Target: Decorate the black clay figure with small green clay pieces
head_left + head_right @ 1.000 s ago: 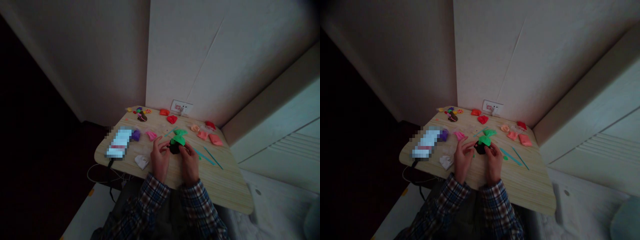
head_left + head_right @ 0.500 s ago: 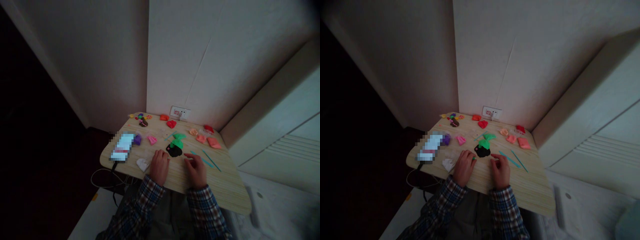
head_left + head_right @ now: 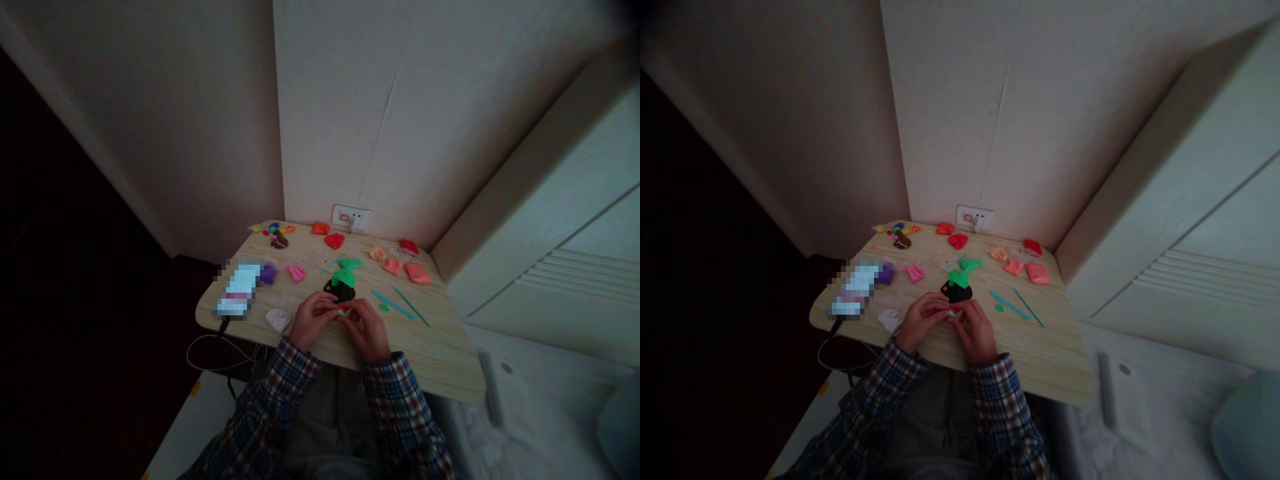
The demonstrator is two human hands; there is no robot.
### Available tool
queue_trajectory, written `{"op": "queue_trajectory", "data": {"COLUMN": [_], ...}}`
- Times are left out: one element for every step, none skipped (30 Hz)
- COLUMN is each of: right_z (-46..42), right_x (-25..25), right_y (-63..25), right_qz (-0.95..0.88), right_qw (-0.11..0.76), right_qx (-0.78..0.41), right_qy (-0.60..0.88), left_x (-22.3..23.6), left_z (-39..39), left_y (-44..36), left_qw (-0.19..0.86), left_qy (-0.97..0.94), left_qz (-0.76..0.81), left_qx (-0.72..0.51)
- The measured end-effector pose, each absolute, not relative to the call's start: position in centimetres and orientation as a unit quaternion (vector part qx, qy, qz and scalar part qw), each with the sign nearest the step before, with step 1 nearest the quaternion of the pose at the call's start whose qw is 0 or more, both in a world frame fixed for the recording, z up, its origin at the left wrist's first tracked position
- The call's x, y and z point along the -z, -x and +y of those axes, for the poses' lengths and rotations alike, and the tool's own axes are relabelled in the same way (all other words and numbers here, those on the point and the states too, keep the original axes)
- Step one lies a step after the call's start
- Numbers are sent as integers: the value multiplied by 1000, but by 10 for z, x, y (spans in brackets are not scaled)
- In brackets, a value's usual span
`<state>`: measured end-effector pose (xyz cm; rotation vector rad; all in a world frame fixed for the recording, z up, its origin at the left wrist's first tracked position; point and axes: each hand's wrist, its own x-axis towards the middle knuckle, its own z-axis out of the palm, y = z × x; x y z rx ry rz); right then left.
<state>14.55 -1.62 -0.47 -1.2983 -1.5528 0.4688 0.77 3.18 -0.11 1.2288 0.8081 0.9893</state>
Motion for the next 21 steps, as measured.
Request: {"op": "queue_trajectory", "data": {"right_z": [-17,-17,-18,-18,-18,-18,-18,-17,-17,-17,-16,-16,-15,-15,-15,-15,-15,-15,-16,-16,-17], "right_x": [4,4,5,5,6,7,9,10,11,13,14,15,15,16,16,16,15,14,13,12,10], "right_y": [-146,-146,-147,-148,-148,-148,-149,-149,-150,-150,-150,-150,-150,-150,-150,-149,-148,-147,-146,-146,-145], "right_qz": [-647,-650,-653,-656,-659,-660,-660,-659,-657,-657,-659,-663,-669,-676,-684,-691,-699,-706,-712,-718,-722], "right_qw": [510,512,514,514,514,514,513,512,510,507,502,495,487,478,468,457,447,438,430,423,419], "right_qx": [-192,-189,-183,-176,-167,-158,-148,-141,-136,-132,-129,-125,-123,-121,-120,-118,-116,-113,-111,-108,-105], "right_qy": [533,529,525,523,523,524,528,532,538,542,545,547,548,548,547,547,546,546,544,542,540], "left_x": [0,-1,-2,-3,-3,-4,-4,-4,-4,-3,-3,-2,-2,-1,-1,0,0,0,0,-1,-1], "left_z": [32,31,31,30,30,30,30,30,30,31,31,32,32,33,33,33,33,33,32,32,31], "left_y": [-7,-6,-6,-6,-5,-5,-6,-6,-6,-6,-7,-7,-7,-7,-7,-7,-7,-7,-7,-7,-7], "left_qw": [645,655,663,669,674,678,681,682,682,680,675,667,658,649,642,637,634,633,631,629,626], "left_qy": [-524,-513,-503,-494,-486,-481,-478,-479,-483,-491,-501,-510,-517,-521,-523,-524,-524,-525,-526,-526,-526], "left_qz": [352,353,353,354,353,350,346,340,335,330,328,330,334,339,343,345,344,342,340,338,337], "left_qx": [-430,-428,-427,-428,-430,-433,-435,-435,-435,-433,-432,-432,-434,-438,-443,-447,-452,-455,-458,-462,-466]}}
